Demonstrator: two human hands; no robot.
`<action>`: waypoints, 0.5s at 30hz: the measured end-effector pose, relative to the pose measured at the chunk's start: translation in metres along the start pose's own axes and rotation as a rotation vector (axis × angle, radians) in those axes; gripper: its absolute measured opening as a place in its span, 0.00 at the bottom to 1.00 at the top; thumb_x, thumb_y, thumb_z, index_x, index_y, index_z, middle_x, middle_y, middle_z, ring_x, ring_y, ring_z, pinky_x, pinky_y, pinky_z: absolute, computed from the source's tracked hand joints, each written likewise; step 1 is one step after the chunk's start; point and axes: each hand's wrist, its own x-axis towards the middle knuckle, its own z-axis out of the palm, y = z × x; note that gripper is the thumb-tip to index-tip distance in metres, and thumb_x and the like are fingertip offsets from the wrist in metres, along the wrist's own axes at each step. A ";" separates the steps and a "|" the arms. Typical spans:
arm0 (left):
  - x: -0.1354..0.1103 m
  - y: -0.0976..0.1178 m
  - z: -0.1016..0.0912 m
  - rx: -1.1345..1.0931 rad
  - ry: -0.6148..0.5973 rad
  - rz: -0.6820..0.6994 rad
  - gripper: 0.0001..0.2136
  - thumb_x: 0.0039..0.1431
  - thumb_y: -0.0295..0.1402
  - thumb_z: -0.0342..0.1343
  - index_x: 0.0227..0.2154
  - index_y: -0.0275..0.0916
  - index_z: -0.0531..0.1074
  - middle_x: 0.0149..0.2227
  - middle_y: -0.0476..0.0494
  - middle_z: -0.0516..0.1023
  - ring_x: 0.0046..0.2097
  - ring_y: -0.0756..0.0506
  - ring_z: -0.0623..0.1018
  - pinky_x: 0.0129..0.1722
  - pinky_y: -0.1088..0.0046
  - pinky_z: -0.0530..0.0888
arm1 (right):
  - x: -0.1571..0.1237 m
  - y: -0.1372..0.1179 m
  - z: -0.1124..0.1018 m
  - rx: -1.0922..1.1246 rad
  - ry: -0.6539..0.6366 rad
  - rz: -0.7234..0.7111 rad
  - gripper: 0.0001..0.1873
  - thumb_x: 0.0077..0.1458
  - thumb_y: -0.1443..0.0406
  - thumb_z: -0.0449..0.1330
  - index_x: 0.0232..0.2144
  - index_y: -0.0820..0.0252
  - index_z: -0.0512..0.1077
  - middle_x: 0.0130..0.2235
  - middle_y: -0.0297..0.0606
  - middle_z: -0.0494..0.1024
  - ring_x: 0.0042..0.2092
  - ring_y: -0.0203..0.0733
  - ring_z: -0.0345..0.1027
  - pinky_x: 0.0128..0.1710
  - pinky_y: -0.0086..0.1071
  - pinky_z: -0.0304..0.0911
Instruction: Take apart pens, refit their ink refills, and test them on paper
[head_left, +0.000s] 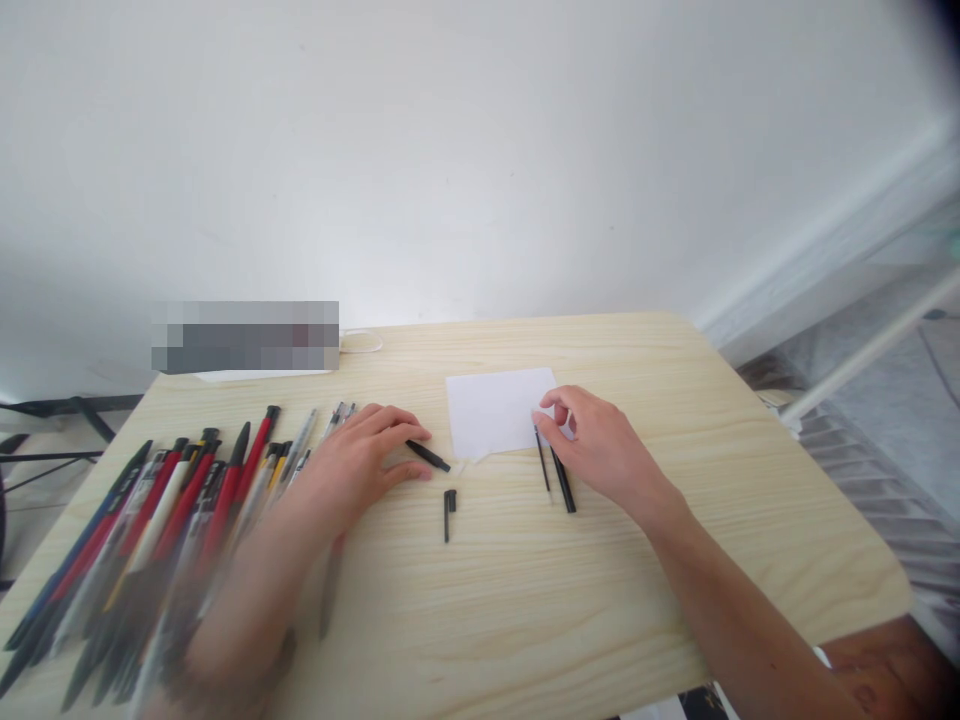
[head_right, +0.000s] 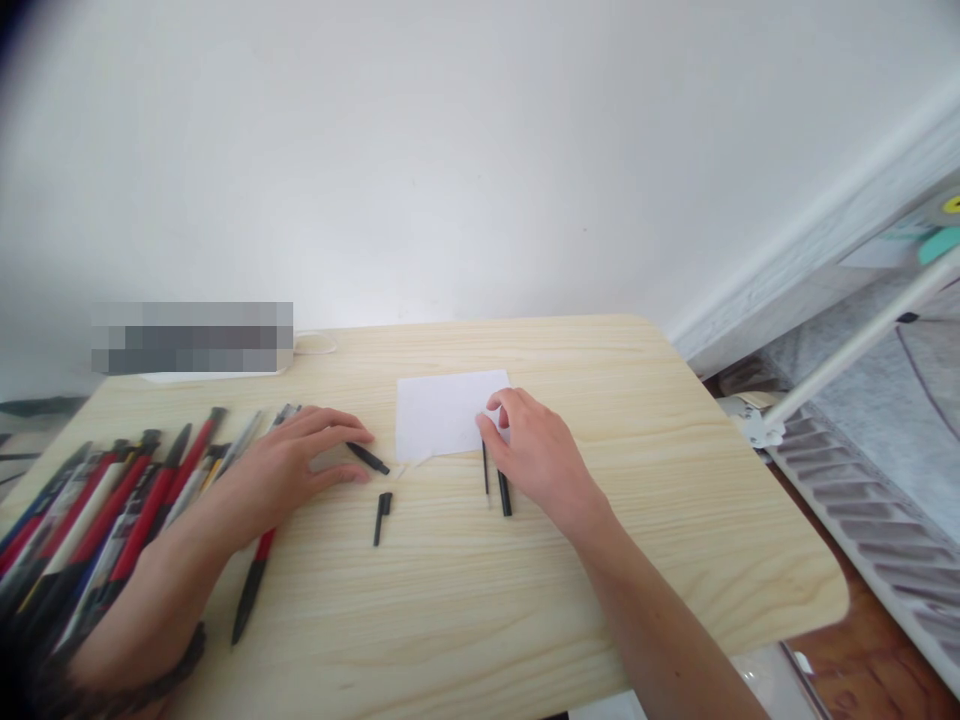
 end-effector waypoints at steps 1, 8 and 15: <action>0.000 0.000 -0.001 0.001 -0.007 -0.003 0.10 0.54 0.39 0.56 0.37 0.42 0.74 0.42 0.44 0.74 0.43 0.41 0.72 0.45 0.62 0.69 | 0.000 0.000 0.001 -0.022 -0.016 0.026 0.10 0.55 0.58 0.51 0.35 0.57 0.67 0.30 0.34 0.71 0.30 0.38 0.64 0.31 0.32 0.57; 0.001 0.003 -0.005 0.026 -0.019 -0.018 0.11 0.60 0.33 0.47 0.37 0.40 0.75 0.41 0.44 0.75 0.43 0.44 0.73 0.45 0.64 0.70 | -0.001 -0.004 0.009 -0.135 -0.076 0.065 0.10 0.53 0.57 0.53 0.27 0.57 0.64 0.28 0.32 0.71 0.29 0.37 0.63 0.28 0.30 0.53; 0.001 -0.001 -0.002 0.028 0.027 0.024 0.09 0.59 0.31 0.49 0.34 0.38 0.74 0.38 0.43 0.76 0.41 0.44 0.73 0.43 0.65 0.70 | -0.002 -0.008 0.009 -0.189 -0.060 0.042 0.11 0.55 0.61 0.49 0.23 0.57 0.62 0.25 0.30 0.70 0.27 0.36 0.61 0.26 0.29 0.48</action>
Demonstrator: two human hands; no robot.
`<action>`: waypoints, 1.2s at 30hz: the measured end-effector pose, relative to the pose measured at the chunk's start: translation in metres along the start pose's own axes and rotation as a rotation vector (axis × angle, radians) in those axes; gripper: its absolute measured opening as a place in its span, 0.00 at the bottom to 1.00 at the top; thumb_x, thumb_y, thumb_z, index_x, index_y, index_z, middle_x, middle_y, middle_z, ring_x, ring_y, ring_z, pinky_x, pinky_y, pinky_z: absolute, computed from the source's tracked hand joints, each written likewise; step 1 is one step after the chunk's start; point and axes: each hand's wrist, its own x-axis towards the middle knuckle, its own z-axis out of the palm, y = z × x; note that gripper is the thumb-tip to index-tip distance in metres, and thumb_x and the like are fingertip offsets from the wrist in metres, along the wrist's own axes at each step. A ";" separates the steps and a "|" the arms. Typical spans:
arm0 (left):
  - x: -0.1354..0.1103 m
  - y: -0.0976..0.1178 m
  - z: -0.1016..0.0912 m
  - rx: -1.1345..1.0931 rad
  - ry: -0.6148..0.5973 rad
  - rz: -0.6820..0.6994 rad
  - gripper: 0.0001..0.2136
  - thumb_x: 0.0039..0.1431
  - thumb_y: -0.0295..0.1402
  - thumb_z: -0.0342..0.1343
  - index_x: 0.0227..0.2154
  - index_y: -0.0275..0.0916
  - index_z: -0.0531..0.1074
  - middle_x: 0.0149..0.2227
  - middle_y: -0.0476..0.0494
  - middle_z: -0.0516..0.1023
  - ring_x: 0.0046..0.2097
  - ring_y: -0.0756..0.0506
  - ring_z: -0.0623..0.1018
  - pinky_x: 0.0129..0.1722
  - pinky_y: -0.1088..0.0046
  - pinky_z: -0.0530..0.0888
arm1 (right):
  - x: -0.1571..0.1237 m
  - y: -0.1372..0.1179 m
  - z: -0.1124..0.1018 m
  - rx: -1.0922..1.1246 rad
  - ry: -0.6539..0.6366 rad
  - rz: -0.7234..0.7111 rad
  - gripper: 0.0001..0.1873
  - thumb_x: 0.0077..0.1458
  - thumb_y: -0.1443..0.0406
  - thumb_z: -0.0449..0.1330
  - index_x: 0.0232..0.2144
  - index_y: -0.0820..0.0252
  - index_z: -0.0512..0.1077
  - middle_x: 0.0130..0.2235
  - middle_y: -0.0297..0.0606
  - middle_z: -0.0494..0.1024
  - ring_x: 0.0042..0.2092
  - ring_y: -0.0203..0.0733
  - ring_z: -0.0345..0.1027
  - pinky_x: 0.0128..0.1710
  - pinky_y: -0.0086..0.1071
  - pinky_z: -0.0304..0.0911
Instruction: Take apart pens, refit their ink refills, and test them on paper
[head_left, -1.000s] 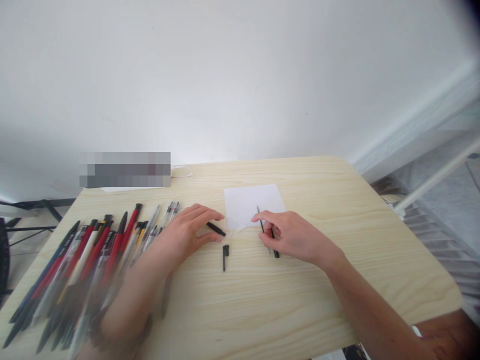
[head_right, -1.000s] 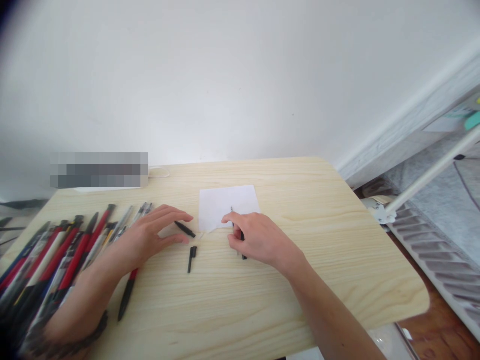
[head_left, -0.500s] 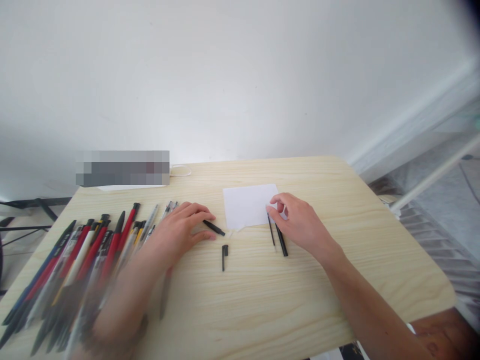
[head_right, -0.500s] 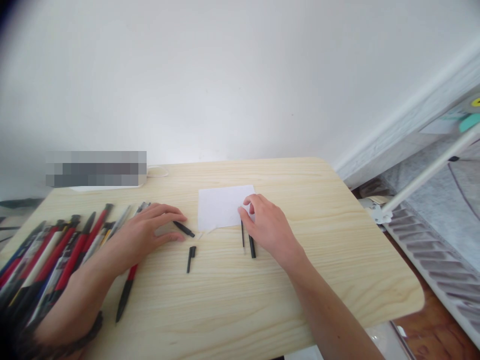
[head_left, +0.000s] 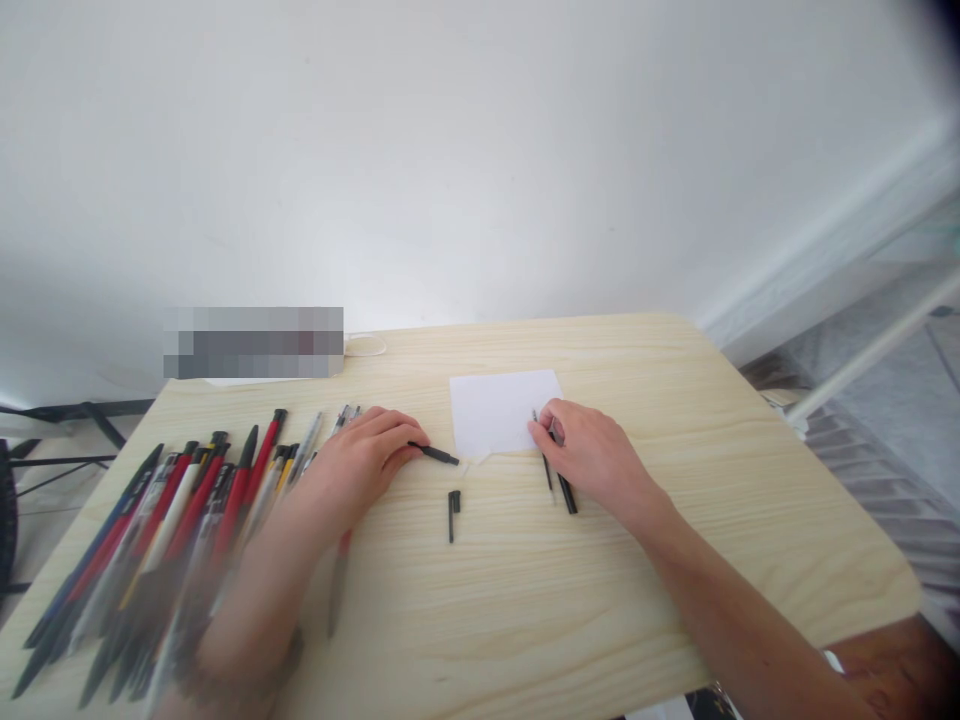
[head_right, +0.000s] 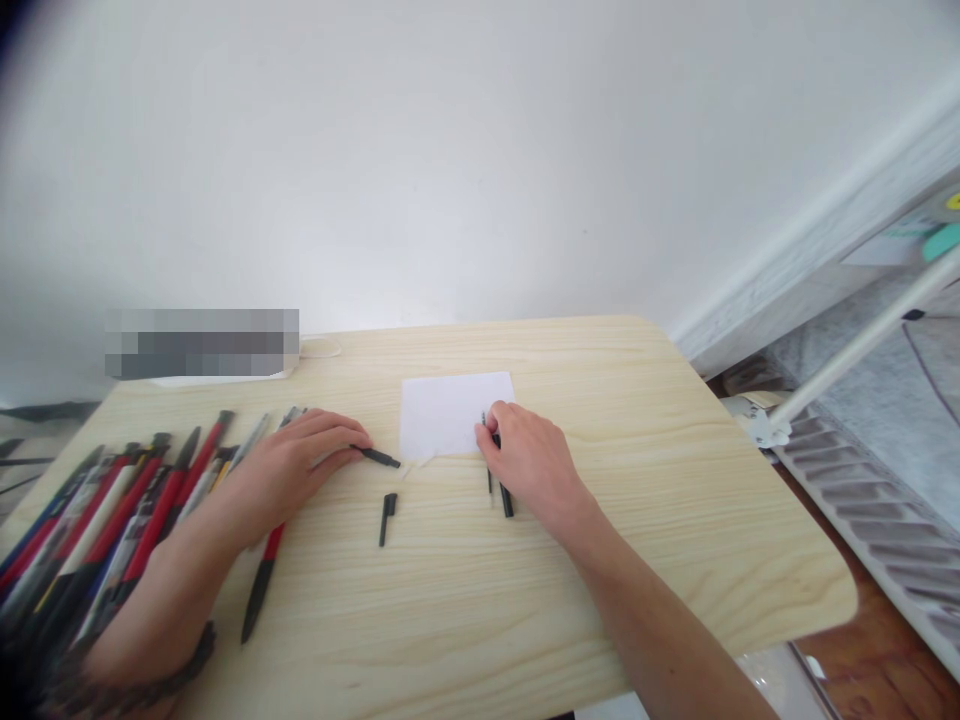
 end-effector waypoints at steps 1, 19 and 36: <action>0.000 0.000 0.000 0.000 0.016 0.008 0.08 0.59 0.31 0.49 0.34 0.38 0.74 0.38 0.43 0.76 0.41 0.44 0.73 0.43 0.65 0.70 | 0.000 0.000 0.000 -0.005 -0.005 0.003 0.11 0.56 0.61 0.49 0.23 0.57 0.61 0.25 0.30 0.70 0.27 0.36 0.61 0.25 0.29 0.48; 0.008 0.037 0.009 -0.100 0.059 0.294 0.07 0.59 0.28 0.51 0.37 0.39 0.72 0.38 0.45 0.77 0.43 0.46 0.72 0.42 0.68 0.71 | 0.000 -0.001 -0.006 0.090 0.022 -0.032 0.15 0.57 0.53 0.50 0.28 0.56 0.66 0.23 0.30 0.69 0.25 0.36 0.62 0.25 0.29 0.50; 0.008 0.042 0.009 -0.076 0.215 0.318 0.06 0.57 0.26 0.53 0.38 0.36 0.71 0.33 0.43 0.76 0.38 0.46 0.71 0.37 0.68 0.72 | -0.007 -0.015 -0.006 0.400 -0.164 -0.619 0.13 0.60 0.59 0.49 0.30 0.61 0.69 0.26 0.33 0.67 0.31 0.34 0.60 0.35 0.29 0.55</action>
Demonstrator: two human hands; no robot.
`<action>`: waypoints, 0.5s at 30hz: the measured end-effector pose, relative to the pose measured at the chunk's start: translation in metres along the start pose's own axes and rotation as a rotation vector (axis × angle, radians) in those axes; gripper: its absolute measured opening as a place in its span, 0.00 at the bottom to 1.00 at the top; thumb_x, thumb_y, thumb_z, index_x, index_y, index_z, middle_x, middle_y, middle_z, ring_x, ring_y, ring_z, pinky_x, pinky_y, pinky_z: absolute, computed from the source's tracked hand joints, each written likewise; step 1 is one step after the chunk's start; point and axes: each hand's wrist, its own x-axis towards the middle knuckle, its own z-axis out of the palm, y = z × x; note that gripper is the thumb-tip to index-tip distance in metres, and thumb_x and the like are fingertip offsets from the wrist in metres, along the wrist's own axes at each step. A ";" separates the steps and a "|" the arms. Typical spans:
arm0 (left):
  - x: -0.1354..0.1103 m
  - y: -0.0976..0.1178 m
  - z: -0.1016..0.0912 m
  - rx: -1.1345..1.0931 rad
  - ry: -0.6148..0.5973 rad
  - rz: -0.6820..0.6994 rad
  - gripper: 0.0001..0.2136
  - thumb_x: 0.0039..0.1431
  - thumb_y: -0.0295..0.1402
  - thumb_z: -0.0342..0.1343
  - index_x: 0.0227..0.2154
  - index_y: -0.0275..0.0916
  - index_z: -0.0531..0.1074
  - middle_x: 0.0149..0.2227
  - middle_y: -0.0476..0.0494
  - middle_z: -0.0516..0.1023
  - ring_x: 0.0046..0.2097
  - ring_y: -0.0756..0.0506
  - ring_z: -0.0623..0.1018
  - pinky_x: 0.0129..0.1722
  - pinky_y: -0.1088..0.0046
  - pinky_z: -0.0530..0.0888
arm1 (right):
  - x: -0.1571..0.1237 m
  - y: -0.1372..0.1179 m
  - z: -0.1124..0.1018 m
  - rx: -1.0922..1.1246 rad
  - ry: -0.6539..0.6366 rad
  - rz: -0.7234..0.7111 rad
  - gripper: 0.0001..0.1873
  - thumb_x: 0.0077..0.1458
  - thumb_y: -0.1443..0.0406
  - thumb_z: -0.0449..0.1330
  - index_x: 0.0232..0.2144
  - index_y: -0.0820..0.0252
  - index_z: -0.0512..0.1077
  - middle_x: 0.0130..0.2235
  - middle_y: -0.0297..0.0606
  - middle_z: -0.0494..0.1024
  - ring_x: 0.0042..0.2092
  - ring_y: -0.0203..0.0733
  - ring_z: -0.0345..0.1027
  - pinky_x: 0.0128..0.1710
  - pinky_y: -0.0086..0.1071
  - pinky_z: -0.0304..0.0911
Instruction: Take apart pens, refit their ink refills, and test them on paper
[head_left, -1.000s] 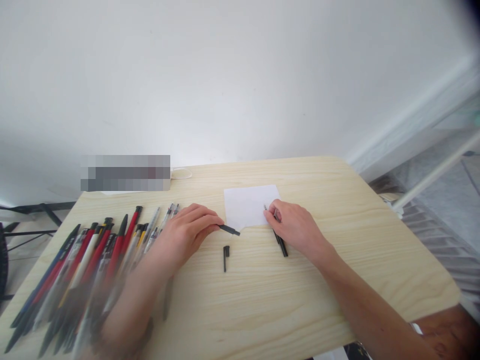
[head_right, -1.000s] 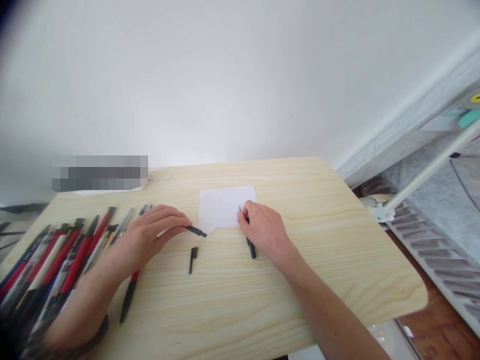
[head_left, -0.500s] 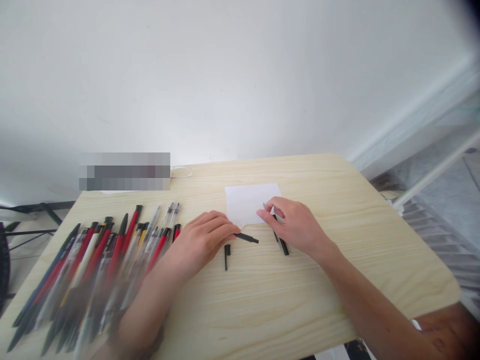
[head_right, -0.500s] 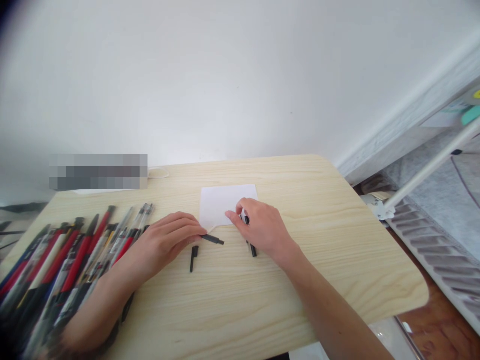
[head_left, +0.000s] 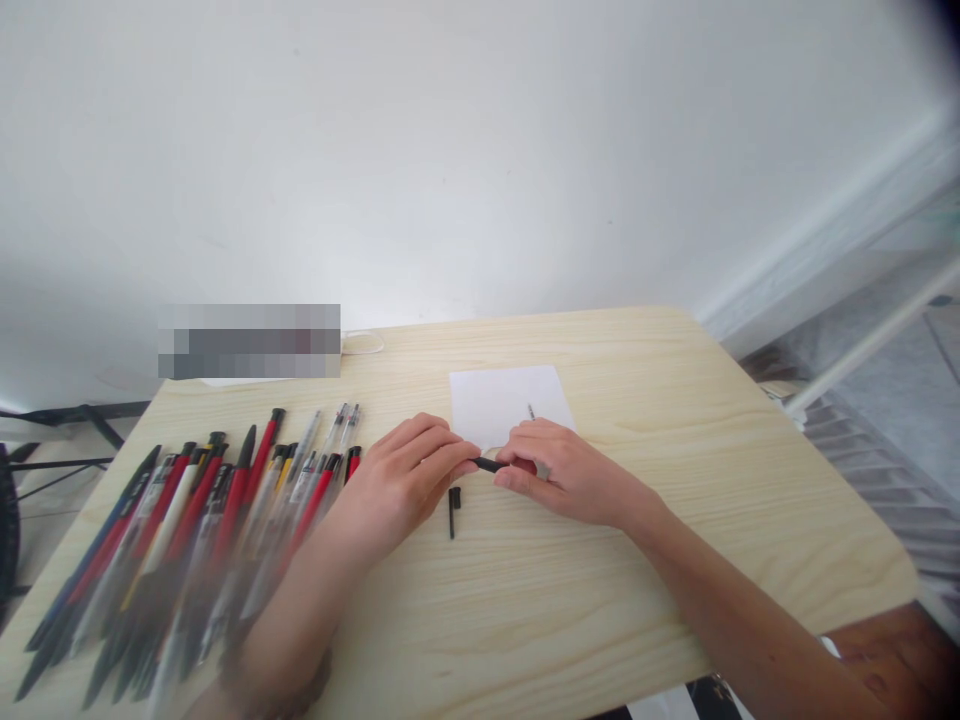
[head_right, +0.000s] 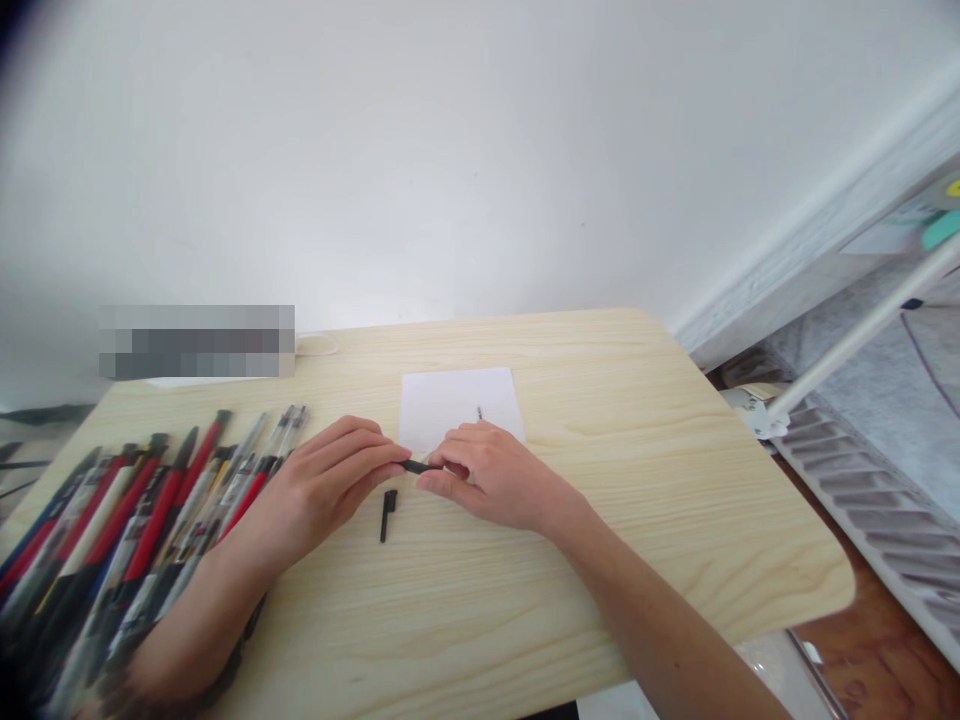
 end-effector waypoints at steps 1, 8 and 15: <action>0.000 0.001 0.000 0.001 0.001 -0.005 0.06 0.58 0.26 0.53 0.37 0.36 0.70 0.33 0.43 0.76 0.38 0.46 0.70 0.37 0.68 0.71 | 0.000 0.000 0.000 -0.019 0.015 -0.003 0.13 0.60 0.59 0.49 0.31 0.61 0.69 0.27 0.34 0.68 0.32 0.35 0.60 0.35 0.29 0.55; 0.000 0.003 0.001 0.057 -0.040 -0.085 0.05 0.59 0.29 0.51 0.33 0.34 0.71 0.30 0.43 0.75 0.35 0.46 0.70 0.36 0.68 0.70 | 0.001 -0.003 0.005 -0.223 0.158 -0.074 0.14 0.60 0.61 0.49 0.30 0.62 0.69 0.28 0.36 0.68 0.32 0.36 0.59 0.35 0.30 0.55; -0.002 0.000 0.002 0.076 -0.103 -0.127 0.07 0.60 0.30 0.50 0.33 0.35 0.72 0.29 0.43 0.75 0.35 0.46 0.69 0.35 0.68 0.68 | 0.000 -0.001 0.002 -0.218 0.164 -0.063 0.14 0.60 0.60 0.50 0.31 0.62 0.70 0.28 0.36 0.69 0.32 0.36 0.61 0.36 0.30 0.56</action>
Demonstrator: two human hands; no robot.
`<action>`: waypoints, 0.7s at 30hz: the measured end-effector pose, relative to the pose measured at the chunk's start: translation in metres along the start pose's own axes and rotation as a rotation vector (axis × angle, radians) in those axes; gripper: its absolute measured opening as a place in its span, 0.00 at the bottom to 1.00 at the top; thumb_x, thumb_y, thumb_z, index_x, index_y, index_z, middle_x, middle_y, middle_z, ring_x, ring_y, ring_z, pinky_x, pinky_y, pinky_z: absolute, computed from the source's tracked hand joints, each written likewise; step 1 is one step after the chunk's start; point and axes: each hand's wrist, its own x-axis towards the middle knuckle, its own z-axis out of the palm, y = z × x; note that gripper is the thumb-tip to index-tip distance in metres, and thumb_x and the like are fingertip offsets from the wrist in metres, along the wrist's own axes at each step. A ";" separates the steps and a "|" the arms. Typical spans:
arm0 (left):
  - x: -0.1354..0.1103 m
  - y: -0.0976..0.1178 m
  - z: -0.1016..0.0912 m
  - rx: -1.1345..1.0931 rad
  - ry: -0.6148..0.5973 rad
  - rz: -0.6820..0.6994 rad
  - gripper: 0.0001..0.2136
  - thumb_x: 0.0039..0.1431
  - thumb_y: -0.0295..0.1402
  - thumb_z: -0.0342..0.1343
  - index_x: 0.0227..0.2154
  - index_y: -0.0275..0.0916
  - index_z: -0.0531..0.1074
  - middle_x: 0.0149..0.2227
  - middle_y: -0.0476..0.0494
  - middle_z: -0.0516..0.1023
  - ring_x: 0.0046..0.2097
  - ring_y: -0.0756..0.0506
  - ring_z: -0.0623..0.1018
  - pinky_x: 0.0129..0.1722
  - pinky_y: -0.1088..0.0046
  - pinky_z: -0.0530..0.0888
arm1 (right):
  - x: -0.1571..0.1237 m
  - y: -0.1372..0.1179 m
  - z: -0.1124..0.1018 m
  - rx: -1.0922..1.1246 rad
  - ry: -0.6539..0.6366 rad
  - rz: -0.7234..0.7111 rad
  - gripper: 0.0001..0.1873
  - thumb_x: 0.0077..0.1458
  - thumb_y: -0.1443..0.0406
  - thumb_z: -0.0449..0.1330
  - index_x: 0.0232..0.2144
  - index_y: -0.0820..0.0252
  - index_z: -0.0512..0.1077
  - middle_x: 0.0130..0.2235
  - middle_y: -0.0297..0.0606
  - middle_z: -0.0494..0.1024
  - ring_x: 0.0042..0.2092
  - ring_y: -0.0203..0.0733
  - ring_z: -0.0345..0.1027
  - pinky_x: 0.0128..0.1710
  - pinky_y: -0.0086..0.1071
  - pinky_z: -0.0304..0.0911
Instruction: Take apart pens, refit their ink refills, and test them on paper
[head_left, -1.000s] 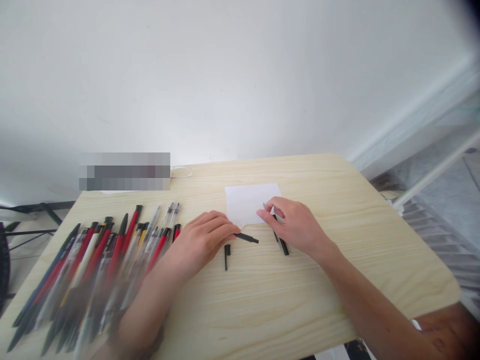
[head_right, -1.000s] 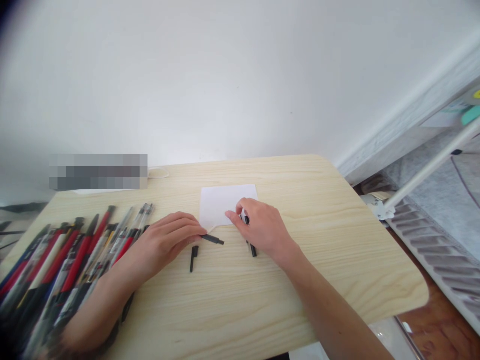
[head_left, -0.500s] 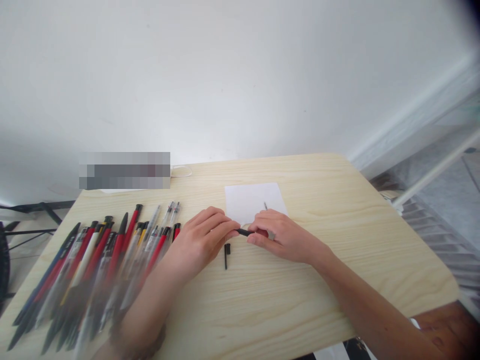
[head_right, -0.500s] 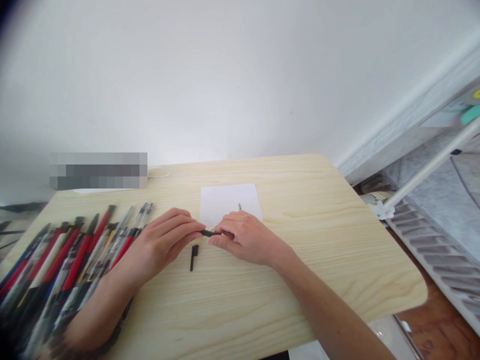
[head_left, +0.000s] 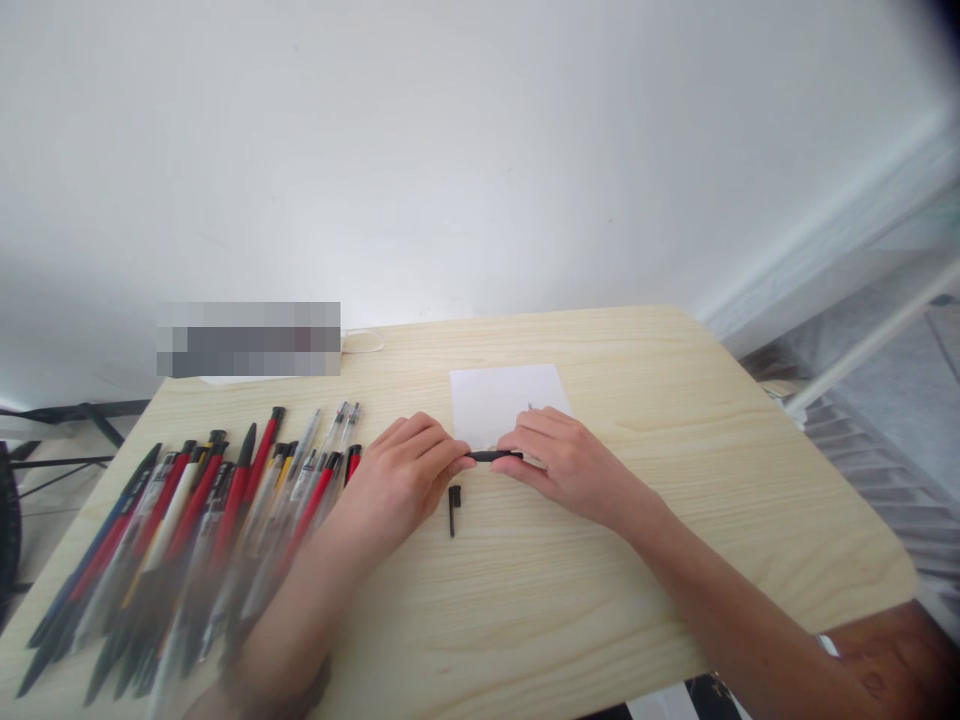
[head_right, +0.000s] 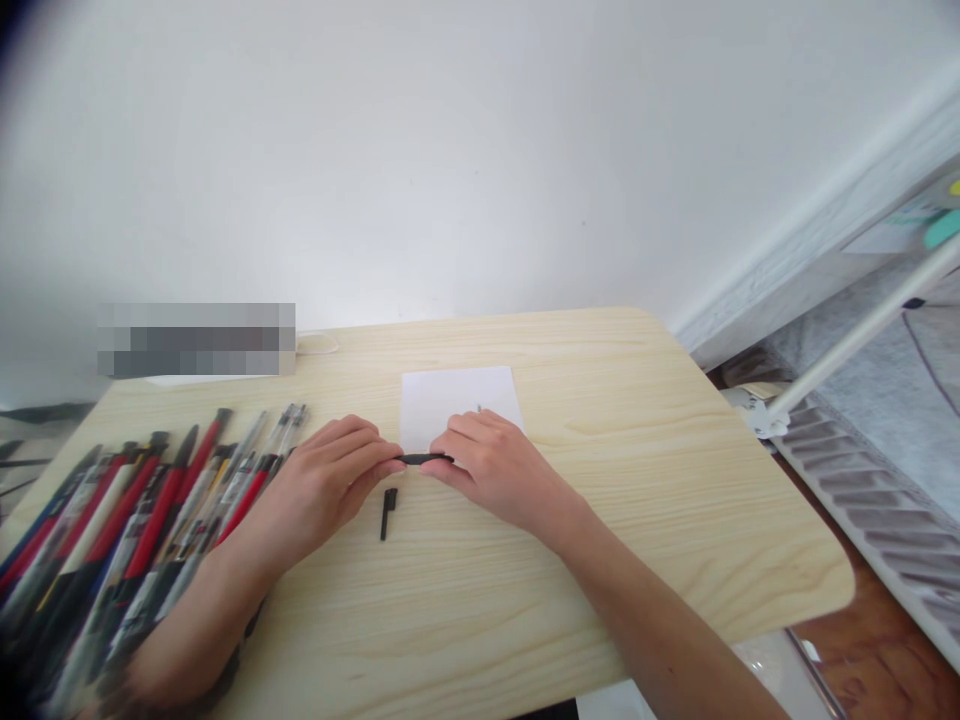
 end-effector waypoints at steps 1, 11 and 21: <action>0.000 -0.001 0.000 -0.010 -0.009 0.005 0.07 0.60 0.31 0.50 0.34 0.35 0.73 0.30 0.44 0.75 0.35 0.46 0.69 0.35 0.68 0.68 | 0.000 0.002 -0.002 0.041 0.001 0.028 0.13 0.60 0.60 0.49 0.32 0.62 0.70 0.29 0.36 0.70 0.33 0.36 0.62 0.37 0.30 0.56; 0.002 -0.001 -0.002 0.006 -0.065 0.092 0.08 0.59 0.30 0.52 0.37 0.43 0.75 0.35 0.45 0.76 0.40 0.45 0.69 0.36 0.68 0.65 | -0.001 0.009 -0.009 -0.004 0.019 0.203 0.11 0.57 0.61 0.52 0.28 0.60 0.69 0.27 0.34 0.68 0.31 0.36 0.60 0.36 0.31 0.55; -0.001 -0.007 0.005 0.048 0.007 0.010 0.09 0.58 0.30 0.53 0.41 0.39 0.73 0.35 0.43 0.76 0.39 0.45 0.70 0.37 0.68 0.67 | 0.000 -0.002 -0.004 0.004 -0.160 0.030 0.09 0.53 0.64 0.54 0.23 0.60 0.68 0.26 0.33 0.67 0.32 0.37 0.58 0.38 0.33 0.53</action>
